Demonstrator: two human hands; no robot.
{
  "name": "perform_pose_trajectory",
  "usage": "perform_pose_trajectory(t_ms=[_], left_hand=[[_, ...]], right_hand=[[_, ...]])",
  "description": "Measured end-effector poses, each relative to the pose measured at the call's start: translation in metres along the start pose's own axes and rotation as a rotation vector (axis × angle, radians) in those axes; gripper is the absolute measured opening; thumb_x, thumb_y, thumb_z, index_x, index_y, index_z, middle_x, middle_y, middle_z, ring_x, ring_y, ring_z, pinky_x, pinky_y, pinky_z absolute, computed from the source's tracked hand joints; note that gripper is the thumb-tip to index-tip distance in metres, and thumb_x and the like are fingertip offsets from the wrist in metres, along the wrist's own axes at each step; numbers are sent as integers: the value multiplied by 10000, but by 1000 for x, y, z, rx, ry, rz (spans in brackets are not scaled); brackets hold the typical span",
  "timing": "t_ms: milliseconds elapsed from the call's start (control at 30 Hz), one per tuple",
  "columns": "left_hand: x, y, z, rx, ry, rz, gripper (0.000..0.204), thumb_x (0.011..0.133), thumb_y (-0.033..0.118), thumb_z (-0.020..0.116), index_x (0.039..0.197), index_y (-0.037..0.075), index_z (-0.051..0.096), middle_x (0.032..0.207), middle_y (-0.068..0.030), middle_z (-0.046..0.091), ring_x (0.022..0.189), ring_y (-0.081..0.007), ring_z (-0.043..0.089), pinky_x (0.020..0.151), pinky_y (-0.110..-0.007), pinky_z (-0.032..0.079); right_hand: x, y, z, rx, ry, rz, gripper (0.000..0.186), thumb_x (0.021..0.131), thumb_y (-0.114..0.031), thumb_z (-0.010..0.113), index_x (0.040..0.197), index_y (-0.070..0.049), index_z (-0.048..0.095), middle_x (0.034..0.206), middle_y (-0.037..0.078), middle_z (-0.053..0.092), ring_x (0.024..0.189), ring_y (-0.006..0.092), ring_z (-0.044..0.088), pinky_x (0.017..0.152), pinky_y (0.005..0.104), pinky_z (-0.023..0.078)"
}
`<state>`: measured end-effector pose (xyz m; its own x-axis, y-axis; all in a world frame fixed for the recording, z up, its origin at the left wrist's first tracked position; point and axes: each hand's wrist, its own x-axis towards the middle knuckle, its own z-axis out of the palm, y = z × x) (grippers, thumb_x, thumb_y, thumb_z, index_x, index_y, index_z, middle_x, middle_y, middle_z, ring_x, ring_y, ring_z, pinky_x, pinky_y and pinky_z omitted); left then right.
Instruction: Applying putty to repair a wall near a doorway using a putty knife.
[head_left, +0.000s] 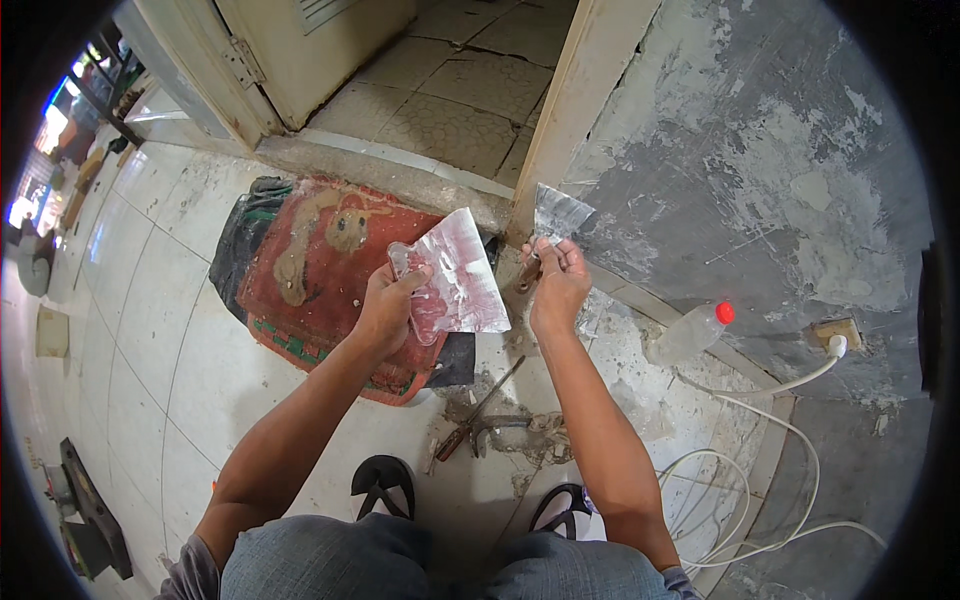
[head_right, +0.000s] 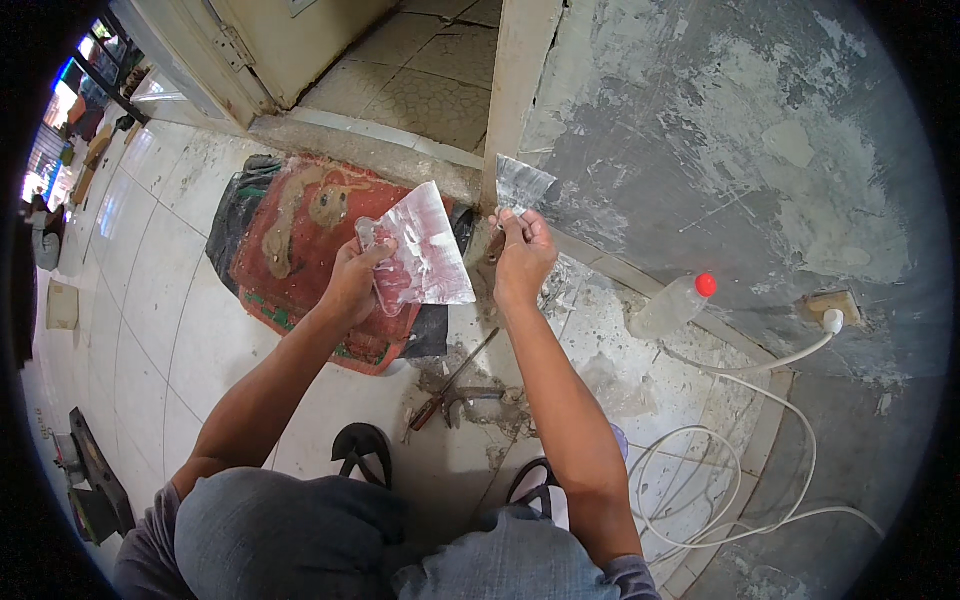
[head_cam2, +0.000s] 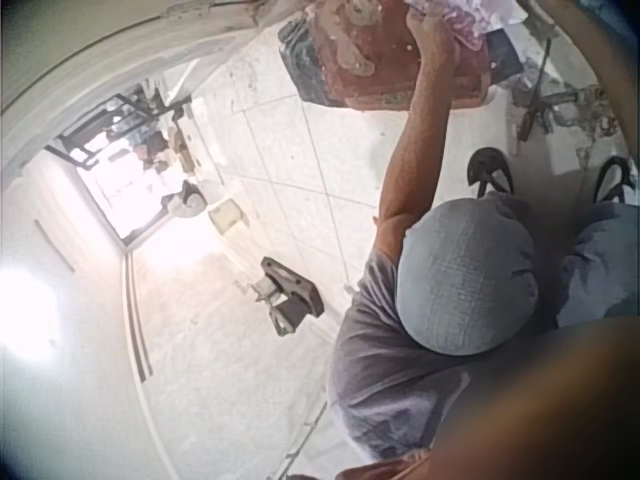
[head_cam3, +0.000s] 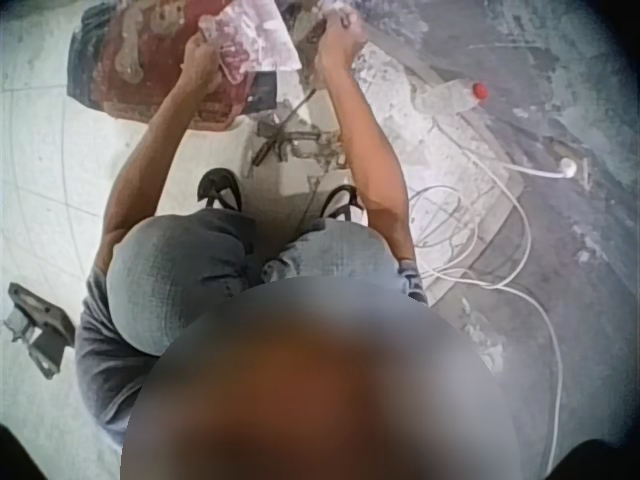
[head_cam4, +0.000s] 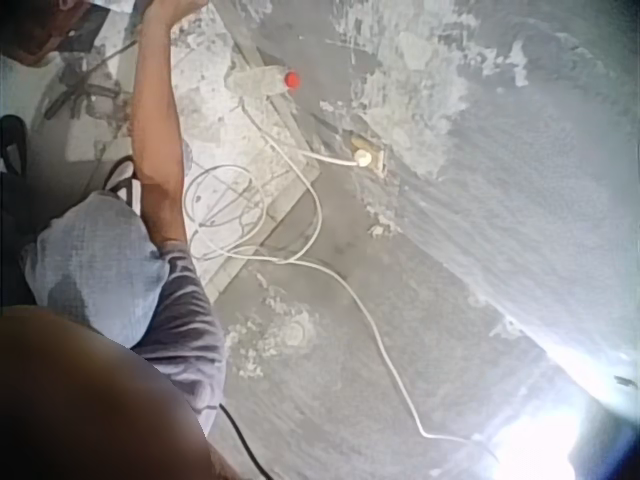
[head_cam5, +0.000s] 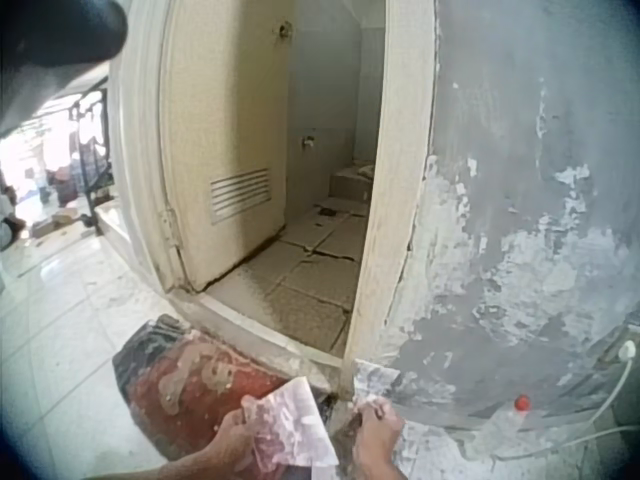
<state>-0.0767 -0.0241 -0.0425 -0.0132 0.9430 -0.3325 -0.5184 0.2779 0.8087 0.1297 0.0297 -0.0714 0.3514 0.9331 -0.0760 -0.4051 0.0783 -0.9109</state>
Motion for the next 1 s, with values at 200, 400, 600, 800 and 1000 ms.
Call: perform_pose_trajectory(t_ms=[200,400,600,800,1000], left_hand=[[-1,2,-1,-1,8,-4,121,911,63,593,1004,-6,625,916,-75,671,776,-156,655,719,-307,540],[0,2,-1,-9,4,20,124,912,62,592,1008,-10,625,922,-77,672,780,-159,657,725,-312,542],[-1,1,0,-9,-14,14,126,914,60,591,1013,-8,628,931,-80,675,785,-160,659,728,-316,544],[-4,7,1,-41,0,9,124,914,50,589,1015,-9,629,938,-85,677,799,-168,665,742,-324,550],[0,1,2,-1,28,-8,144,905,39,591,1035,-13,629,935,-82,678,798,-171,667,743,-324,552]], right_hand=[[-5,-27,17,32,5,12,154,916,-56,645,1027,1,555,922,118,674,761,177,667,688,292,556],[-9,-58,30,23,30,19,115,924,-40,623,1001,39,593,889,108,683,736,150,666,648,261,540],[-10,-83,38,18,-15,-22,93,928,-59,626,953,27,599,877,106,680,723,155,659,659,269,546],[-20,-119,19,18,2,-156,78,937,-60,614,950,15,596,865,99,673,747,159,667,661,271,549],[-24,-52,-22,-29,65,21,82,931,-30,613,983,29,589,886,100,671,748,153,664,673,251,553]])
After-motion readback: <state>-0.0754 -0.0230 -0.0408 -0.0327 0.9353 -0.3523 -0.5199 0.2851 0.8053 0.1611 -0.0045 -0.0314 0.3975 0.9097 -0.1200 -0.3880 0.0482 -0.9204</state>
